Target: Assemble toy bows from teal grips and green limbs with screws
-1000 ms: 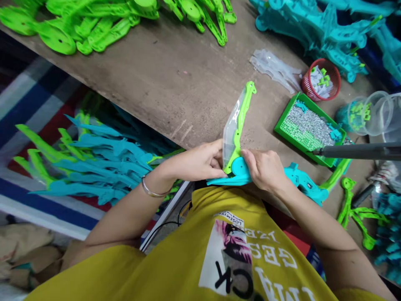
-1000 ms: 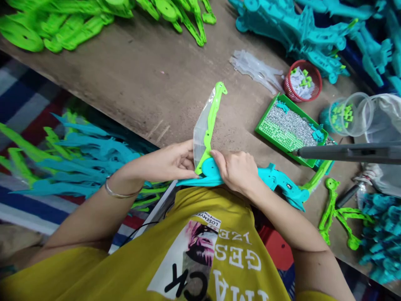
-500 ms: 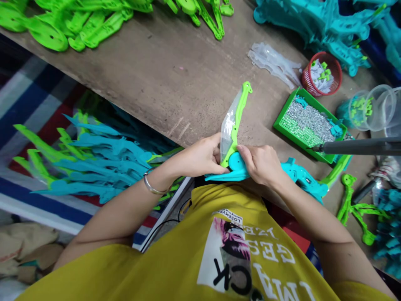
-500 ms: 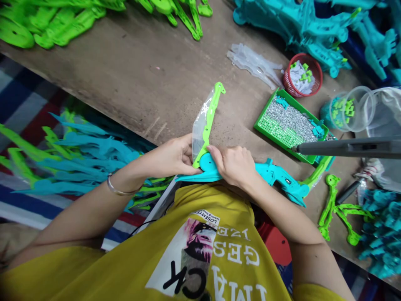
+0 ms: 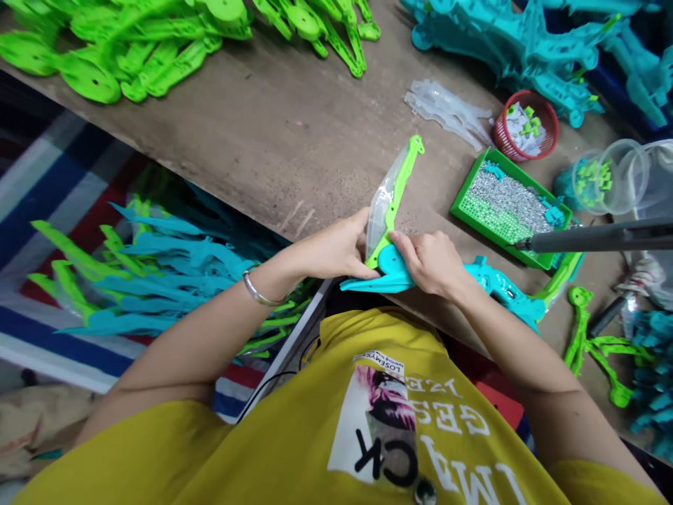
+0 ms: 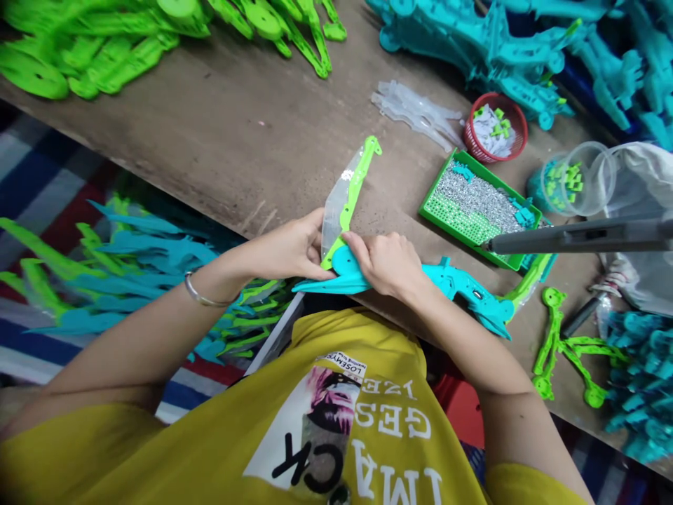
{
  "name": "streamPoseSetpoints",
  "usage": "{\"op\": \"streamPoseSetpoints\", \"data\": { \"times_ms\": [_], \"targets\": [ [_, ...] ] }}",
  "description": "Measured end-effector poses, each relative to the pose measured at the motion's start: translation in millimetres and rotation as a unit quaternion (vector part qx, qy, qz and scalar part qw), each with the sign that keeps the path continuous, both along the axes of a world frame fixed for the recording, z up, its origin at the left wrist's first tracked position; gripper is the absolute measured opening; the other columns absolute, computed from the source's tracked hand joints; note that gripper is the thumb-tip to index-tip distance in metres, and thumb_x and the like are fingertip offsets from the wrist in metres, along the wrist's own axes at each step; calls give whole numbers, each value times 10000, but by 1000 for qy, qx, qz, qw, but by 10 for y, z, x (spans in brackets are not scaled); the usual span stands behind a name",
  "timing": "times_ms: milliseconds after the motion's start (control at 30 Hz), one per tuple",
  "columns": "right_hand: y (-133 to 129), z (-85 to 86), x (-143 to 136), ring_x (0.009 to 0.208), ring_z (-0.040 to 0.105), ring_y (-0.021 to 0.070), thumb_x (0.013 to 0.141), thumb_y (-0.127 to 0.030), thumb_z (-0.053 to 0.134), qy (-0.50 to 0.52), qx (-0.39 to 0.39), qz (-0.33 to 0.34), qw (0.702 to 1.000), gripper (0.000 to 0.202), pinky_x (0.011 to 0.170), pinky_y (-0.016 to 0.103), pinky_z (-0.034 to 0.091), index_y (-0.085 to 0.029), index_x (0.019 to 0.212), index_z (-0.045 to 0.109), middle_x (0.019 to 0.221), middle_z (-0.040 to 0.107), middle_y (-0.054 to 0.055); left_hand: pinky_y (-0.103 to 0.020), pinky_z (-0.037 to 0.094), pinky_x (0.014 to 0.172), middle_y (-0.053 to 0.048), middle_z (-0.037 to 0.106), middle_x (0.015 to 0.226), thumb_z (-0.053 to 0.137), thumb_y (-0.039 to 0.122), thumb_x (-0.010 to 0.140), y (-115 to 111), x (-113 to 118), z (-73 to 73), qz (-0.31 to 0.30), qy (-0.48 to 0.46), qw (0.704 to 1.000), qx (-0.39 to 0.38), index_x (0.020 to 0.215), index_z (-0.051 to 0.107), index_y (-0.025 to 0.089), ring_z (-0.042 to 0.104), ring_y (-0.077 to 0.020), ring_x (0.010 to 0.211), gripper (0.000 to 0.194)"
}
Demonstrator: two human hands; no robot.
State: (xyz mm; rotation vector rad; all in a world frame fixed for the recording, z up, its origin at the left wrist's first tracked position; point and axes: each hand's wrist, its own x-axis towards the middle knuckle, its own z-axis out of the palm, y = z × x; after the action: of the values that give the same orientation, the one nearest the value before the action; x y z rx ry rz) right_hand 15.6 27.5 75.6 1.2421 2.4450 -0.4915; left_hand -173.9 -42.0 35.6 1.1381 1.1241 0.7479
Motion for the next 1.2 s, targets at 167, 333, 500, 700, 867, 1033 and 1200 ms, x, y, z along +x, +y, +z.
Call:
{"op": "streamPoseSetpoints", "data": {
  "times_ms": [167, 333, 500, 700, 867, 1033, 1200],
  "targets": [
    [81, -16, -2, 861, 731, 271, 1054, -637, 146, 11, -3, -14, 1000, 819, 733, 327, 390, -155, 947, 798, 933, 791, 186, -187, 435, 490, 70, 662, 745, 828, 201, 630, 148, 3, -60, -8, -20, 1000, 5, 1133, 435, 216, 656, -119, 587, 639],
    [155, -45, 14, 871, 737, 273, 1055, -639, 144, 10, -8, -8, 1000, 837, 740, 330, 386, -133, 928, 799, 921, 788, 194, -208, 489, 578, 45, 682, 816, 822, 198, 617, 241, -1, -54, -15, 7, 999, 36, 1152, 443, 206, 696, -142, 698, 656],
    [146, -55, 33, 851, 740, 280, 1046, -655, 119, 16, -2, -3, 1000, 871, 715, 333, 379, -129, 914, 801, 900, 786, 197, -238, 524, 684, 45, 686, 837, 864, 209, 561, 285, -12, -14, -24, 54, 996, 68, 1203, 488, 194, 712, -172, 790, 744],
    [81, 30, 56, 880, 739, 271, 1060, -625, 155, 13, 10, 0, 1000, 800, 741, 324, 403, -171, 931, 800, 920, 790, 176, -224, 487, 557, 30, 703, 818, 886, 226, 563, 237, 33, 22, -1, 18, 1000, 7, 1233, 499, 211, 689, -164, 677, 774],
    [82, 32, 60, 853, 723, 244, 1068, -606, 184, 15, 5, 3, 1000, 764, 749, 313, 405, -170, 930, 797, 907, 785, 160, -207, 470, 525, 26, 713, 792, 898, 242, 580, 174, 37, 14, 2, 5, 1000, 1, 1328, 480, 212, 672, -145, 606, 857],
    [90, 26, 77, 802, 700, 240, 1066, -601, 187, 21, 18, 9, 1000, 768, 718, 320, 375, -163, 866, 785, 843, 765, 164, -185, 433, 502, 5, 760, 883, 871, 244, 618, 142, 0, 22, 6, 51, 998, 23, 1539, 296, 223, 643, -110, 536, 1086],
    [5, 79, 149, 670, 608, 178, 1067, -583, 198, 56, 20, 26, 998, 716, 654, 314, 278, -174, 837, 740, 736, 718, 103, -218, 487, 600, -24, 785, 984, 912, 277, 570, 73, -8, 146, 13, 97, 995, 36, 1628, 183, 238, 695, -151, 613, 1285]
  ]
}}
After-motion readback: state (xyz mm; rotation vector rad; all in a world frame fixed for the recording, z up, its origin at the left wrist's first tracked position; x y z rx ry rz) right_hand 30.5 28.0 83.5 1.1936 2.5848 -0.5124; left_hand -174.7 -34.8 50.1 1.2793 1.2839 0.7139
